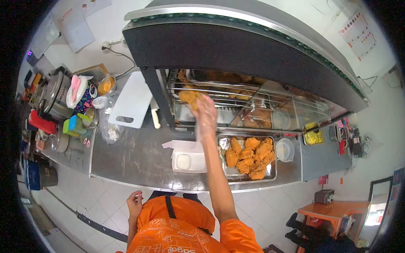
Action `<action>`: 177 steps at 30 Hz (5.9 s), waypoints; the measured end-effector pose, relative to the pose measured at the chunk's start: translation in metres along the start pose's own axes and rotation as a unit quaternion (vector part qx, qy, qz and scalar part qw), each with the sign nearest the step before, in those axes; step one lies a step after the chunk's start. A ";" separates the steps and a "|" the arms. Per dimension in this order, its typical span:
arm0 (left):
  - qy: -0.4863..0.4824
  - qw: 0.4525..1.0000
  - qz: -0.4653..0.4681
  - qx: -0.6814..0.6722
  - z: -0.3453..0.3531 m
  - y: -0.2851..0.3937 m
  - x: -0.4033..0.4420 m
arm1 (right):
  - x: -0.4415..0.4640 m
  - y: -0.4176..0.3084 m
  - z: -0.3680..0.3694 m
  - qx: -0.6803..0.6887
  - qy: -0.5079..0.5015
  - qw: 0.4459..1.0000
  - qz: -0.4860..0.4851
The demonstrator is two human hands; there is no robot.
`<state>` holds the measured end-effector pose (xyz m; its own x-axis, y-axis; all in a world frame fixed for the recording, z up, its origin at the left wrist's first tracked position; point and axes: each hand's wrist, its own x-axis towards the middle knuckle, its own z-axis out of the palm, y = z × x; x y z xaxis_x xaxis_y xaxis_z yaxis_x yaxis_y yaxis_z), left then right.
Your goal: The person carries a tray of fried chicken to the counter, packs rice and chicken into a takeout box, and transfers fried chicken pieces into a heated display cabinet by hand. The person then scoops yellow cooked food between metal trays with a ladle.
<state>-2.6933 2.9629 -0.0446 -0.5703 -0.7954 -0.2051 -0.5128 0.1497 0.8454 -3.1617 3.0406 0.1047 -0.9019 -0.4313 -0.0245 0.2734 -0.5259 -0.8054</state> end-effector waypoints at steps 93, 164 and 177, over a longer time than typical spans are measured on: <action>-0.042 0.737 -0.116 -0.665 -0.131 0.209 0.464 | 0.007 0.267 0.183 -0.334 -0.036 0.942 0.004; -0.119 0.653 -0.148 -0.733 -0.163 0.244 0.537 | 0.130 0.267 0.302 -0.755 -0.053 0.636 0.152; -0.124 0.642 -0.129 -0.745 -0.148 0.257 0.540 | 0.125 0.334 0.209 -0.821 -0.129 0.523 0.190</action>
<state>-3.0383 2.4851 0.1344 -0.7687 -0.5353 -0.3502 0.4682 -0.8438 0.2621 -3.1130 2.6583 -0.0438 -0.7541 -0.4720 -0.4567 -0.4299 0.8804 -0.2000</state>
